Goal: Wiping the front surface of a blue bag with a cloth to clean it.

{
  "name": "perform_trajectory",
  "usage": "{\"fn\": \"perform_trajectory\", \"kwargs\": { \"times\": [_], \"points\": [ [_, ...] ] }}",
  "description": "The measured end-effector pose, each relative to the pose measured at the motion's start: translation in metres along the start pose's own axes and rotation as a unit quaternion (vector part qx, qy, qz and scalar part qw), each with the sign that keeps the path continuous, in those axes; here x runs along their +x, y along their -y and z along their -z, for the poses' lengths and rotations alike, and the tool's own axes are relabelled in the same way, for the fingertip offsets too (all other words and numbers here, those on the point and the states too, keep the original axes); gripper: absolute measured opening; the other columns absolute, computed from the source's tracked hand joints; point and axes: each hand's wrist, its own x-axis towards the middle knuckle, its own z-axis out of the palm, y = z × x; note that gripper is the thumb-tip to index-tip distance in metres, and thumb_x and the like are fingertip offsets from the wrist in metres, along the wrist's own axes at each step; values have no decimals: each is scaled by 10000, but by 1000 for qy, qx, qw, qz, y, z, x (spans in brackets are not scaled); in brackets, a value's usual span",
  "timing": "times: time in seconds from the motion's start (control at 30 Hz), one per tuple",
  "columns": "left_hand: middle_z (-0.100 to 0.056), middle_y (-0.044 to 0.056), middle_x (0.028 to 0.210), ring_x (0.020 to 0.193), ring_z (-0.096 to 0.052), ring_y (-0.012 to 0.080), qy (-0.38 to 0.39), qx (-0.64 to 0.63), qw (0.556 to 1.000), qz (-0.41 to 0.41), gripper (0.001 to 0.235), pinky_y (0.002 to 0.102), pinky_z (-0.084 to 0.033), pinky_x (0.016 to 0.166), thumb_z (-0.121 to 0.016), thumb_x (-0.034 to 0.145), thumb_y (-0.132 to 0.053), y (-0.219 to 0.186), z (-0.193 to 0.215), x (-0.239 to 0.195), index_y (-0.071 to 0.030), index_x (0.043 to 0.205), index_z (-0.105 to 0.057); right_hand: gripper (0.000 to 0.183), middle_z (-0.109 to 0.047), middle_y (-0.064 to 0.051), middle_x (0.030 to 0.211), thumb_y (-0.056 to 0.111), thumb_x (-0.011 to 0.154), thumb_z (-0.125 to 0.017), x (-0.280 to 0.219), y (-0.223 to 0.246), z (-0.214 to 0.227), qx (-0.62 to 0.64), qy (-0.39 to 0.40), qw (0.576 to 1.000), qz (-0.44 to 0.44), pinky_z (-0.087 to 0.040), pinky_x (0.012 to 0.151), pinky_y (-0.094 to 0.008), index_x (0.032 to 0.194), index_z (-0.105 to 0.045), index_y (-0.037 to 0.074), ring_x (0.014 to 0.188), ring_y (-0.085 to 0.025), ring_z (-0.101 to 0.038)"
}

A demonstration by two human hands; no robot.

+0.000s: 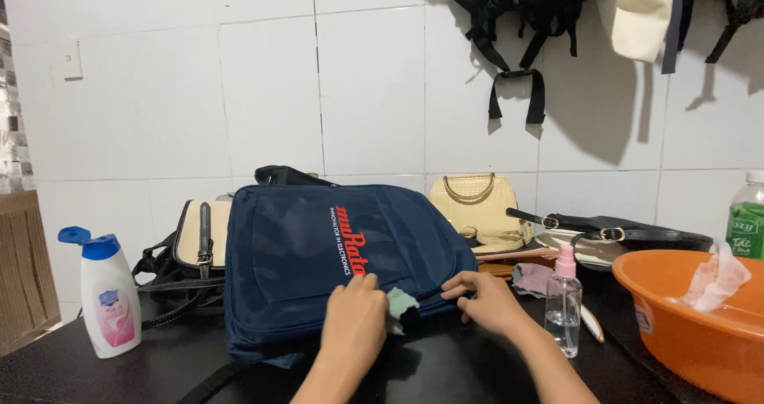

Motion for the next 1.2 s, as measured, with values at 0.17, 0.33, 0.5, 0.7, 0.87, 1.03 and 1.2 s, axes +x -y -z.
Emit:
{"fn": "perform_trajectory", "kwargs": {
  "times": [0.17, 0.33, 0.5, 0.7, 0.87, 1.03, 1.2],
  "points": [
    [-644, 21, 925, 900, -608, 260, 1, 40, 999, -6, 122, 415, -480, 720, -686, 857, -117, -29, -21, 32, -217, 885, -751, 402, -833, 38, 1210, -13, 914, -544, -1, 2, 0, 5, 3, 1000, -7, -604, 816, -310, 1192, -771, 170, 660, -159, -726],
    [-662, 39, 969, 927, -602, 254, 40, 50, 997, -31, 112, 404, -482, 736, -782, 864, -275, -54, -27, 57, -218, 960, -766, 444, -858, 15, 1123, -58, 807, -521, 17, -18, -7, 19, -17, 999, 32, -610, 718, -262, 1101, -788, 141, 567, -158, -686],
    [-665, 25, 933, 897, -640, 252, 30, 4, 1000, 8, 151, 414, -484, 750, -828, 793, -201, -59, -22, 66, -209, 912, -734, 430, -838, 6, 1008, -74, 805, -506, 15, -17, -8, 33, -16, 999, 39, -694, 699, -275, 1059, -792, 121, 799, -148, -720],
    [-688, 34, 885, 876, -664, 270, 27, -16, 999, 18, 76, 452, -463, 845, -747, 825, -121, -49, -10, 58, -190, 856, -736, 434, -849, 21, 1090, -57, 838, -521, 9, -10, -5, 15, -12, 1000, 19, -641, 719, -280, 1114, -782, 153, 656, -177, -713],
    [-710, 19, 855, 870, -674, 277, 5, -1, 999, 31, 83, 451, -433, 803, -785, 735, -213, -22, 6, 32, -225, 806, -744, 454, -848, 34, 1153, -39, 820, -515, 7, -9, -4, 22, -11, 1000, 16, -611, 720, -263, 1134, -784, 147, 600, -163, -695],
    [-673, 8, 839, 890, -650, 284, 31, -47, 997, 48, 59, 463, -402, 775, -762, 751, -285, 23, 45, -14, -264, 804, -774, 395, -826, 28, 1224, -15, 908, -539, 2, -3, 0, 23, 3, 1000, 1, -600, 769, -296, 1187, -763, 152, 652, -164, -730],
    [-661, -62, 883, 992, -640, 223, 77, -21, 993, 93, 212, 465, -435, 830, -696, 779, -472, 74, 74, -54, -403, 963, -775, 422, -834, 44, 1207, -26, 873, -529, -1, 0, 0, 16, -3, 1000, -4, -574, 743, -274, 1164, -775, 157, 615, -140, -705]
  ]
}}
